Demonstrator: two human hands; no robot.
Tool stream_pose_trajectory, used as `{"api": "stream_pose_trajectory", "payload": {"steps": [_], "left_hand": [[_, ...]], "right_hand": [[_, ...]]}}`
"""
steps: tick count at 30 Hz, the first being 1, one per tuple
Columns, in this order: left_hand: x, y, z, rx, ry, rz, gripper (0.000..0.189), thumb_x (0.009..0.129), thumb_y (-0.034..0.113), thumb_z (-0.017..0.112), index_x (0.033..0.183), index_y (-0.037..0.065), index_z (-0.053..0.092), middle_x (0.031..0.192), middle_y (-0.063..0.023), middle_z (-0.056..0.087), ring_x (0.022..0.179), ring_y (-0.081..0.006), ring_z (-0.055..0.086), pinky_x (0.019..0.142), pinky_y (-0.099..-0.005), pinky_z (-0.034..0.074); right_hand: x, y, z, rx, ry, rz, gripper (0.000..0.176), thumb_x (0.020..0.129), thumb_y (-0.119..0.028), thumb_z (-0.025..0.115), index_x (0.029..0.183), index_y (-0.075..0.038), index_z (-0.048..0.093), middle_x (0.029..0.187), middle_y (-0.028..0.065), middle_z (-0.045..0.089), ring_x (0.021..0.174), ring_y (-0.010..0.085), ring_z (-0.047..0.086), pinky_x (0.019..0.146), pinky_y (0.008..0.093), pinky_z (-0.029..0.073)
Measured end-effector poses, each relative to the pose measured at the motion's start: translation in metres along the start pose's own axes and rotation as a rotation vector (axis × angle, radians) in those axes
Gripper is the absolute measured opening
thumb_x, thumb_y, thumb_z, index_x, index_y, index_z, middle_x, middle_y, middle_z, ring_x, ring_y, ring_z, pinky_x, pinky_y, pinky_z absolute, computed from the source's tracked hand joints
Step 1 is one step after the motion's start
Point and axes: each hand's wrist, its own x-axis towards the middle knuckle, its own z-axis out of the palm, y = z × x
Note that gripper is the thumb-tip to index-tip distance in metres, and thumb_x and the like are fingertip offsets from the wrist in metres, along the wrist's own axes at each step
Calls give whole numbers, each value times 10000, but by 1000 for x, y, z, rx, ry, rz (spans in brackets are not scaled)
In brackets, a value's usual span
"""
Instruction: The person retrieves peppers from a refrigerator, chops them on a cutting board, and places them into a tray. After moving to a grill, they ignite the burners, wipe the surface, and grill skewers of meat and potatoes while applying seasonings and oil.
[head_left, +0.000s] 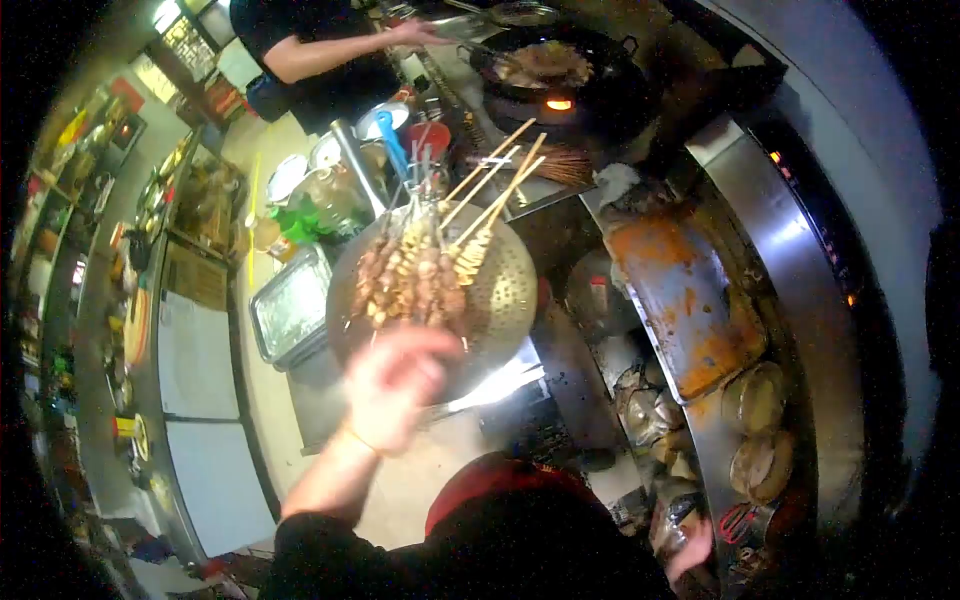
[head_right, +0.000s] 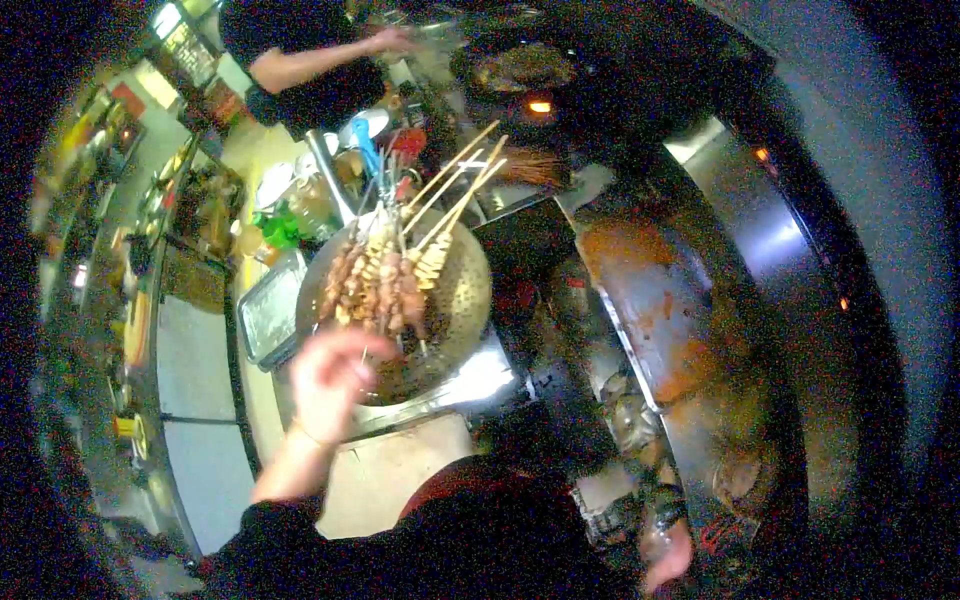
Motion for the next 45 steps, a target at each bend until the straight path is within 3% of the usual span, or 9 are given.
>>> {"api": "stream_pose_trajectory", "payload": {"steps": [3, 10, 19, 24, 30, 33, 39, 42, 45], "left_hand": [[19, -37, -77, -396, 662, 81, 323, 847, 101, 577, 1156, 22, 520, 1017, -86, 579, 891, -160, 550, 833, -302, 447], [-49, -79, -121, -696, 836, -59, 451, 845, 135, 590, 1263, 89, 428, 1025, -46, 576, 867, -148, 548, 810, -314, 452], [-166, -99, -123, -733, 1193, -181, 455, 860, 134, 566, 1289, 137, 417, 968, 5, 602, 762, -93, 557, 695, -256, 460], [-227, -98, -98, -666, 1487, -141, 442, 871, 162, 547, 1289, 122, 409, 992, -13, 579, 756, -102, 534, 677, -257, 451], [-194, -74, -73, -693, 1525, -221, 362, 874, 154, 541, 1210, 64, 442, 871, -34, 569, 709, -99, 518, 636, -249, 447], [-187, -74, -72, -645, 1124, -167, 332, 876, 191, 556, 1158, 41, 469, 796, -59, 558, 683, -114, 524, 626, -259, 454], [-153, -71, -65, -778, 371, -177, 383, 834, 190, 568, 1124, -55, 519, 930, -183, 621, 831, -261, 609, 766, -366, 491], [-106, -58, -59, -758, 76, -300, 461, 836, 235, 583, 1141, -98, 490, 952, -203, 610, 863, -293, 611, 784, -410, 505], [-61, -50, -33, -784, -201, -349, 483, 836, 203, 586, 1202, -87, 461, 1072, -206, 584, 953, -305, 592, 839, -413, 485]], "right_hand": [[83, -124, 42, 103, 67, -525, 354, 834, -192, 542, 1131, 1, 546, 1182, 187, 542, 1089, 348, 502, 933, 460, 374], [262, -431, 19, 533, 325, -952, 256, 670, -70, 648, 924, -87, 627, 1048, 88, 602, 1029, 306, 530, 913, 433, 396], [401, -669, 81, -389, 201, -1831, 533, 789, -135, 534, 1300, -231, 419, 1406, 80, 339, 1298, 254, 320, 1027, 430, 301], [413, -696, 120, -388, -5, -2126, 109, 756, -135, 571, 857, -123, 610, 845, 38, 620, 909, 226, 586, 974, 382, 369], [435, -694, 58, -190, 11, -2057, 140, 665, -246, 617, 630, -124, 558, 647, 58, 591, 669, 286, 594, 625, 414, 459], [458, -677, 10, -275, 39, -1910, 137, 606, -245, 623, 634, -118, 579, 641, 85, 591, 660, 311, 592, 603, 427, 474], [461, -536, -32, -144, -593, -996, 316, 760, -346, 617, 677, -42, 611, 637, 118, 590, 563, 208, 551, 533, 373, 451], [383, -450, -12, 759, -830, -510, 248, 878, -284, 581, 966, -52, 588, 766, 8, 589, 723, 95, 511, 663, 285, 442], [306, -407, -12, 1077, -816, 86, 201, 926, -287, 463, 959, -108, 546, 598, -65, 422, 464, 45, 330, 374, 197, 260]]}}
